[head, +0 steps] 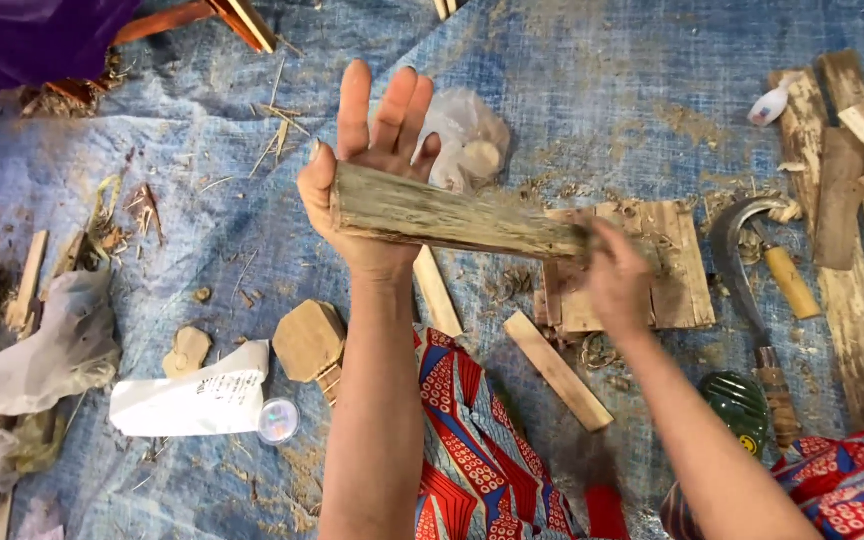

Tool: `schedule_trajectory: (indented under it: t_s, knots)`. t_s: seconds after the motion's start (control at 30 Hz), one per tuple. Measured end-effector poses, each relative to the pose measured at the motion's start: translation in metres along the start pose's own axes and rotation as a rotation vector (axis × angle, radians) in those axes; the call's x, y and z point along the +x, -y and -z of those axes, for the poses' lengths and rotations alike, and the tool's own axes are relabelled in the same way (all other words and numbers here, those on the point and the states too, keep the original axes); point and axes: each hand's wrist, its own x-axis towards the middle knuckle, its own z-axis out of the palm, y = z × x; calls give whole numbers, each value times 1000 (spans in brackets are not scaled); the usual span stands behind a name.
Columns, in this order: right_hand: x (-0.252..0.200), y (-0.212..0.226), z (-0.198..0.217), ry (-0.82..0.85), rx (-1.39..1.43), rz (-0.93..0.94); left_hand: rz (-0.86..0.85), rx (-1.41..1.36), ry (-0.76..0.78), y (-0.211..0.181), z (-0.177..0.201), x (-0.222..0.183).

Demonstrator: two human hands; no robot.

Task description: Sanding and scraping a wooden instrument component to smooth the surface using a hand tool.

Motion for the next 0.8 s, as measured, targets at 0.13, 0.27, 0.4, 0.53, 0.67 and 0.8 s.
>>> schedule_trajectory:
  t_s: [0.13, 0.27, 0.4, 0.53, 0.67, 0.8]
  knots:
    - [14, -31, 12, -143, -270, -353, -21, -1, 9, 6, -10, 3]
    - [4, 76, -20, -16, 208, -237, -9, 61, -41, 7, -19, 5]
    - [-24, 209, -53, 95, 336, 469, 17, 68, -70, 7, -20, 5]
    - [-24, 216, -60, 197, 263, 571, -2, 73, 141, 10, -4, 6]
    - [-12, 134, -58, 120, 242, 564, 28, -5, -110, 0, 0, 1]
    - [-11, 19, -7, 18, 41, 146, 31, -6, -80, 1, 11, 3]
